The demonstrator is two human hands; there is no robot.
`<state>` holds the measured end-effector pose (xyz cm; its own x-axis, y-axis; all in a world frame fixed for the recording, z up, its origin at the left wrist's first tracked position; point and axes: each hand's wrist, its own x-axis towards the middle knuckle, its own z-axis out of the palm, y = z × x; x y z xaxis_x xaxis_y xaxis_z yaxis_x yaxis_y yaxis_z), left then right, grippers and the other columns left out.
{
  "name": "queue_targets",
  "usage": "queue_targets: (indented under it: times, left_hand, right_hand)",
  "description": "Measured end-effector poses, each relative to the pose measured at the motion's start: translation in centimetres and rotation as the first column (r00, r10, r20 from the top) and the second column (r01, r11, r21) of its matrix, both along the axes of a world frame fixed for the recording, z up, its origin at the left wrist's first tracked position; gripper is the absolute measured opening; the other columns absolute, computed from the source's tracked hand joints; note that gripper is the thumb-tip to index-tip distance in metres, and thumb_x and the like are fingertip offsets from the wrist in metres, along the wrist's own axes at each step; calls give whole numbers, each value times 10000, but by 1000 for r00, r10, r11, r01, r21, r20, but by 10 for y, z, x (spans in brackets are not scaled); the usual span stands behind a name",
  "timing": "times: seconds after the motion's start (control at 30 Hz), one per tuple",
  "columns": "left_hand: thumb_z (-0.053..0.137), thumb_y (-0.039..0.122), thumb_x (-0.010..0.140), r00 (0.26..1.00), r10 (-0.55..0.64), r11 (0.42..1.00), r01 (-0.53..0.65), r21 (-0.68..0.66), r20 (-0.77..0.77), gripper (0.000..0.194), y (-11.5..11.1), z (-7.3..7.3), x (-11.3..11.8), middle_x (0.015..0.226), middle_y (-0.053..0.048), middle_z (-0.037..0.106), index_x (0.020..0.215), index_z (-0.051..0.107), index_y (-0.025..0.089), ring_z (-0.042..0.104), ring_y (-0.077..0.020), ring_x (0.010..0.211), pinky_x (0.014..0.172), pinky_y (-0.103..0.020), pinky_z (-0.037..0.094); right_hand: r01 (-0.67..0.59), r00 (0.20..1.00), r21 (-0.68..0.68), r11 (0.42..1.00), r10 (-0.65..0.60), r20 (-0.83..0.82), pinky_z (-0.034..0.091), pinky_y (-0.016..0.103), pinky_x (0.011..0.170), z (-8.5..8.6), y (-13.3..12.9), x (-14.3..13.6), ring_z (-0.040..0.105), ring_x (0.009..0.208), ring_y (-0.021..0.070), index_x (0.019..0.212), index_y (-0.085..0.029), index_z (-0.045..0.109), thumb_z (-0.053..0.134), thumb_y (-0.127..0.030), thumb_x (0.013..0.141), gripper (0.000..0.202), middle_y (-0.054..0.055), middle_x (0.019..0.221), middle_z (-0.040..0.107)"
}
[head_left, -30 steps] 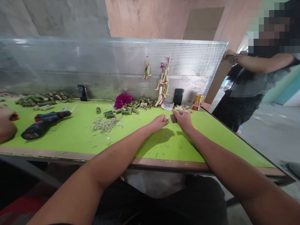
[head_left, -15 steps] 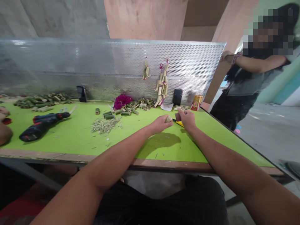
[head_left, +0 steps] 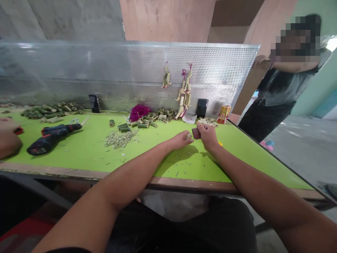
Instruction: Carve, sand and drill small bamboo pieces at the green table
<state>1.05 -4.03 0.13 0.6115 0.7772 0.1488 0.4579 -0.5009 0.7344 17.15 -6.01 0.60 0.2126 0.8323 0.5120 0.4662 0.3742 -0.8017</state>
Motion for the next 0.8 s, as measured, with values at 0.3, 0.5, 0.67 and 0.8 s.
queue_targets:
  times: [0.3,0.5,0.67,0.8]
  left_hand:
    - [547,426,843,984,-123,992,118,50,130,285,-11,8,1,802,-11,515,932,498,160,444,-120,684,602,-247,402]
    - [547,432,844,992,0,999,6,-46,128,293,-2,7,-5,825,-19,523,942,484,163,464,-134,720,636,-267,422]
    - [486,374,886,952,-273,962,271,32,138,251,-2,4,-6,984,-70,592,977,540,146,526,-175,899,826,-310,448]
    - [485,416,882,981,-189,977,183,113,50,268,-7,10,-4,888,-37,553,957,512,160,483,-151,781,714,-282,427]
  right_hand:
    - [239,955,40,970,-243,172,231,278,483,-3,18,17,297,480,110,492,-232,352,577,-624,769,531,-33,463,372]
    - [33,999,55,998,-34,19,281,269,491,2,2,4,345,501,118,542,-222,399,447,-641,848,521,-15,502,427]
    - [109,948,120,987,-139,285,244,275,509,-2,5,-9,313,517,112,513,-221,355,549,-628,791,530,-35,494,379]
    - [266,950,44,963,-270,158,234,278,485,-1,19,24,315,485,111,496,-227,365,551,-620,791,525,-36,474,374]
